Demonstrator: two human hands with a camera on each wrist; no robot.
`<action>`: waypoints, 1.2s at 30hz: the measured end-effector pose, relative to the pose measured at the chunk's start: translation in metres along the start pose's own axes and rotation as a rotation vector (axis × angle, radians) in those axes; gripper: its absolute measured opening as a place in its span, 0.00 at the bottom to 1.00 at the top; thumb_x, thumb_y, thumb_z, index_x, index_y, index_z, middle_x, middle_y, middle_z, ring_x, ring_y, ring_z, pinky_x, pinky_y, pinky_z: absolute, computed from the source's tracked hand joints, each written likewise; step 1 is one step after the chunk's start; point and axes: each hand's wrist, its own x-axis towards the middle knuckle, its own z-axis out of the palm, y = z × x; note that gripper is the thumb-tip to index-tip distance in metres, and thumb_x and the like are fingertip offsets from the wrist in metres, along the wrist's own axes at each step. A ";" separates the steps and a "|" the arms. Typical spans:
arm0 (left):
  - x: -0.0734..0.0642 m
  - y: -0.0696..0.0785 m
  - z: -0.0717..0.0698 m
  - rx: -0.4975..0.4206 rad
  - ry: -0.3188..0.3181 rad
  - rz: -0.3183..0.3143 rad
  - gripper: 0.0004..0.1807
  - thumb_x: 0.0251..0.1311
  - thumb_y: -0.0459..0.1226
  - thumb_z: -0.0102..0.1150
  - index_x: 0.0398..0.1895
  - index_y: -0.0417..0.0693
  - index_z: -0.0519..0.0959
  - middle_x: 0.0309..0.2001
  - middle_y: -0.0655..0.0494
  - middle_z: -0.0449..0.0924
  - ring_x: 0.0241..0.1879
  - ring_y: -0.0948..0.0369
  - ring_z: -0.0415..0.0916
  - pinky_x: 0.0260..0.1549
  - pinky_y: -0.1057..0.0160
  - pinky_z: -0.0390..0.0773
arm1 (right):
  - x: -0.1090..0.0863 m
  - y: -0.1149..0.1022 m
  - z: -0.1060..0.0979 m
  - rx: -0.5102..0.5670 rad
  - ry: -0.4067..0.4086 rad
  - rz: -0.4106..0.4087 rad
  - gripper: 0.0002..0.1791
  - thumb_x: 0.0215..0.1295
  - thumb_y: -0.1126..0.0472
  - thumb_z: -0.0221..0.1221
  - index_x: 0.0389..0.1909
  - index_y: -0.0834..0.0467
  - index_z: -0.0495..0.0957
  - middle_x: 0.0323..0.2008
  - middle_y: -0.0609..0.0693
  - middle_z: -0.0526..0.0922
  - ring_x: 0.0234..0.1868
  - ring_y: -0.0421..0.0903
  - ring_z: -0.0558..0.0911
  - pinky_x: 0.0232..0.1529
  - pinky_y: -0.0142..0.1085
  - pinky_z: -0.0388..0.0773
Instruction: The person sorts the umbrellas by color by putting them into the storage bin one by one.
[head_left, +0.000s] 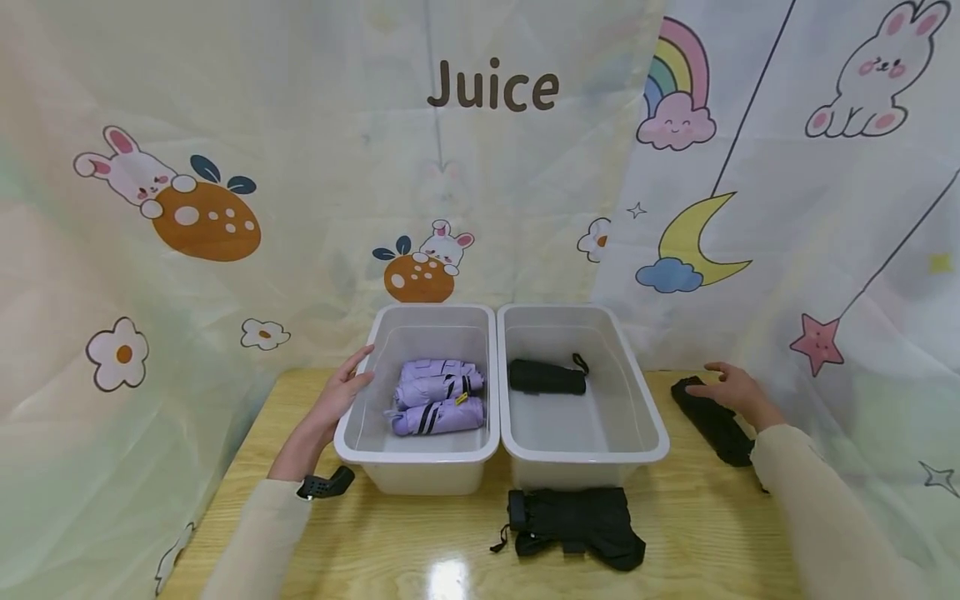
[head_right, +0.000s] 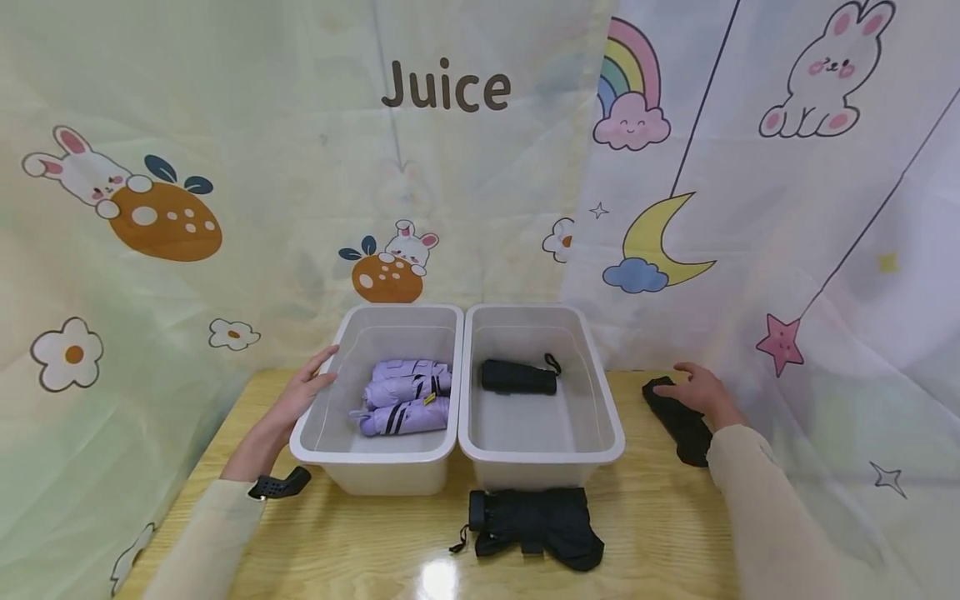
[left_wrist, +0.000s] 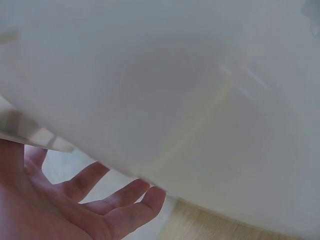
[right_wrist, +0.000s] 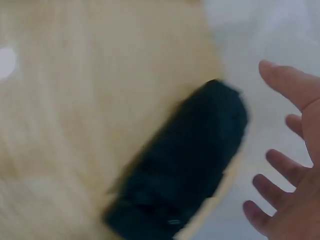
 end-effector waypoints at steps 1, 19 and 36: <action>0.000 -0.001 0.000 -0.003 0.002 0.002 0.31 0.76 0.39 0.42 0.78 0.56 0.48 0.74 0.38 0.48 0.65 0.34 0.58 0.54 0.37 0.70 | 0.000 0.006 0.005 -0.001 0.012 0.006 0.55 0.63 0.40 0.61 0.72 0.72 0.45 0.66 0.82 0.46 0.63 0.78 0.54 0.56 0.68 0.62; -0.001 -0.003 0.000 -0.008 0.011 0.005 0.32 0.75 0.40 0.44 0.78 0.56 0.48 0.74 0.39 0.48 0.65 0.35 0.57 0.55 0.38 0.69 | -0.019 0.055 0.053 -0.156 0.264 -0.071 0.63 0.55 0.37 0.67 0.73 0.72 0.42 0.65 0.81 0.51 0.61 0.79 0.56 0.54 0.71 0.58; 0.001 -0.004 -0.001 -0.022 0.015 0.011 0.32 0.75 0.40 0.44 0.78 0.57 0.48 0.73 0.38 0.50 0.64 0.34 0.58 0.54 0.38 0.70 | -0.016 0.059 0.073 -0.393 0.359 -0.005 0.60 0.58 0.29 0.57 0.76 0.61 0.41 0.52 0.83 0.61 0.43 0.78 0.71 0.33 0.66 0.72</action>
